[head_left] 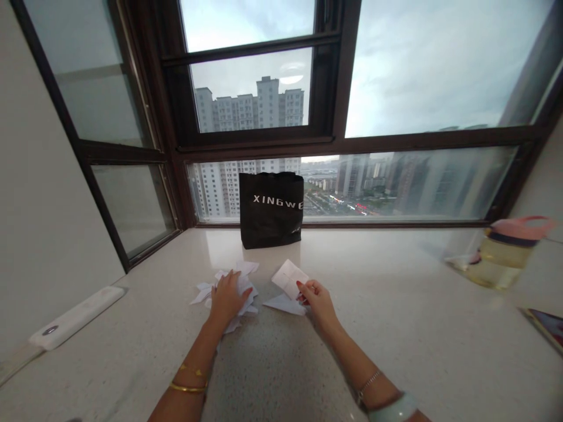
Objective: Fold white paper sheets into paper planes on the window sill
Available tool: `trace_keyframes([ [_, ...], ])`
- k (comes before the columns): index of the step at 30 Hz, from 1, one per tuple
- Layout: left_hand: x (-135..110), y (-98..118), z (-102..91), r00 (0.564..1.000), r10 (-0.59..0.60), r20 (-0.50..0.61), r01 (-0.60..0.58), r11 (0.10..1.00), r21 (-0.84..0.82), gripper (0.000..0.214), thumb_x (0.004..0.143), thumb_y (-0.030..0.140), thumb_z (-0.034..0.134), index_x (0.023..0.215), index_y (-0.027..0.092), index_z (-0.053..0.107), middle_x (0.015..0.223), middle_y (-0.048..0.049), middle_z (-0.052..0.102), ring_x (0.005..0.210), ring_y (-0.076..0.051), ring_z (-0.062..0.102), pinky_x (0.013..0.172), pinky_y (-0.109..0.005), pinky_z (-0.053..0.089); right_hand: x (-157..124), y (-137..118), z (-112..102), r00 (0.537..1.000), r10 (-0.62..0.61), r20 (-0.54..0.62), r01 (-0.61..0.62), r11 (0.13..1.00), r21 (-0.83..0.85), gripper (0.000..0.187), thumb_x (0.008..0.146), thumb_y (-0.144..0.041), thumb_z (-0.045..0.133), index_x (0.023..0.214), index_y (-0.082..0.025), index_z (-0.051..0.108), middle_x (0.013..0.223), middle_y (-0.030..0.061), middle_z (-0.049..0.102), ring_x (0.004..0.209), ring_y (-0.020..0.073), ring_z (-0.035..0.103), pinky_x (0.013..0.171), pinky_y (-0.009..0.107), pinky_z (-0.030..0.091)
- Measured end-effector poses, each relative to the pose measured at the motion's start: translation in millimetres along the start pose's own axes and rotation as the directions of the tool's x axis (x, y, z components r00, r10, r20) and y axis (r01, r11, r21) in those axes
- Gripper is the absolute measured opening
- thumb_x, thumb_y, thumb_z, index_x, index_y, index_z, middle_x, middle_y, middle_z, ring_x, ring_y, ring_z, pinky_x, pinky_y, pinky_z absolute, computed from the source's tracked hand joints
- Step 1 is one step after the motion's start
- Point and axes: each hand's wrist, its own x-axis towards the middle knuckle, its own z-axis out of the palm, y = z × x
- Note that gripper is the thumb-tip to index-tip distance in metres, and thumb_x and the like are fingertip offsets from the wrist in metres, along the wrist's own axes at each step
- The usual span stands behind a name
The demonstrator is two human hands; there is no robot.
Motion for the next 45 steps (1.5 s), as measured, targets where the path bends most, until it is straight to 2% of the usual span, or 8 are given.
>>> trace_keyframes([
  [8, 6.8, -6.1, -8.8, 0.993, -0.097, -0.061, 0.098, 0.995, 0.024, 0.037, 0.08, 0.022, 0.037, 0.111, 0.01, 0.053, 0.11, -0.0153, 0.059, 0.102, -0.023, 0.055, 0.086, -0.031, 0.039, -1.4, -2.0, 0.2, 1.0, -0.009, 0.01, 0.009, 1.0, -0.002, 0.039, 0.05, -0.052, 0.066, 0.053, -0.018, 0.047, 0.04, -0.0033, 0.052, 0.036, 0.0088, 0.047, 0.039, 0.02, 0.033],
  [13, 12.4, -12.5, -25.3, 0.907, 0.074, -0.415, -0.15, 0.976, -0.155, 0.04, 0.085, 0.03, 0.029, 0.112, 0.012, 0.054, 0.115, -0.0107, 0.057, 0.108, -0.02, 0.051, 0.091, -0.033, 0.039, -0.3, -0.6, 0.7, 1.0, -0.009, 0.018, 0.009, 1.0, -0.007, 0.039, 0.05, -0.052, 0.066, 0.052, -0.018, 0.046, 0.039, -0.0034, 0.051, 0.035, 0.0091, 0.046, 0.038, 0.021, 0.033],
  [16, 7.9, -11.5, -28.2, 0.864, 0.086, -0.495, -0.099, 0.995, 0.001, 0.039, 0.085, 0.024, 0.03, 0.115, 0.013, 0.052, 0.126, -0.012, 0.048, 0.121, -0.024, 0.036, 0.101, -0.043, 0.026, 1.3, 2.3, 0.3, 1.0, -0.012, 0.018, 0.012, 1.0, -0.004, 0.039, 0.05, -0.052, 0.066, 0.052, -0.019, 0.046, 0.038, -0.004, 0.051, 0.035, 0.0092, 0.046, 0.038, 0.021, 0.032],
  [21, -0.4, -2.2, -26.0, 0.92, -0.066, -0.387, 0.162, 0.962, 0.222, 0.044, 0.079, 0.016, 0.04, 0.123, 0.013, 0.044, 0.133, -0.0149, 0.039, 0.125, -0.032, 0.027, 0.099, -0.059, 0.012, 1.8, 3.5, 0.5, 0.999, -0.028, 0.027, 0.028, 1.0, -0.002, 0.039, 0.05, -0.052, 0.067, 0.052, -0.019, 0.046, 0.038, -0.0037, 0.05, 0.035, 0.009, 0.045, 0.038, 0.021, 0.032],
  [25, -5.0, 10.8, -15.2, 0.998, -0.036, -0.058, 0.048, 0.974, 0.222, 0.049, 0.079, 0.035, 0.043, 0.124, 0.016, 0.042, 0.136, -0.0128, 0.036, 0.125, -0.03, 0.029, 0.099, -0.049, 0.025, 0.4, 1.1, 1.0, 0.999, -0.039, 0.034, 0.039, 0.999, -0.006, 0.04, 0.049, -0.053, 0.067, 0.05, -0.019, 0.046, 0.037, -0.0045, 0.048, 0.034, 0.009, 0.044, 0.037, 0.021, 0.031],
  [30, -14.2, 19.5, 3.4, 0.982, -0.029, 0.187, -0.019, 0.968, 0.251, 0.058, 0.074, 0.036, 0.047, 0.128, 0.019, 0.034, 0.14, -0.013, 0.028, 0.122, -0.032, 0.034, 0.094, -0.049, 0.029, 0.2, 0.4, 0.0, 0.998, -0.05, 0.026, 0.05, 0.998, -0.026, 0.04, 0.049, -0.053, 0.067, 0.051, -0.019, 0.046, 0.037, -0.0045, 0.048, 0.034, 0.0092, 0.044, 0.037, 0.021, 0.031],
  [35, -13.7, 19.4, 4.1, 0.987, 0.019, 0.159, -0.048, 0.982, 0.185, 0.048, 0.074, 0.016, 0.043, 0.121, 0.015, 0.043, 0.129, -0.0113, 0.045, 0.112, -0.021, 0.048, 0.09, -0.03, 0.036, 0.3, 2.6, 1.4, 0.998, -0.06, 0.029, 0.061, 0.997, -0.042, 0.038, 0.051, -0.052, 0.066, 0.052, -0.019, 0.047, 0.037, -0.0044, 0.049, 0.035, 0.0095, 0.045, 0.038, 0.021, 0.032],
  [45, 2.5, 23.7, -49.6, 0.987, 0.021, -0.159, -0.034, 0.996, -0.081, 0.046, 0.075, 0.009, 0.039, 0.12, 0.01, 0.048, 0.106, -0.0138, 0.062, 0.092, -0.023, 0.06, 0.083, -0.033, 0.044, 6.9, 6.0, -0.7, 1.0, -0.023, -0.015, 0.023, 1.0, -0.002, 0.035, 0.05, -0.048, 0.067, 0.05, -0.019, 0.046, 0.037, -0.0049, 0.048, 0.033, 0.0084, 0.044, 0.037, 0.021, 0.031],
])
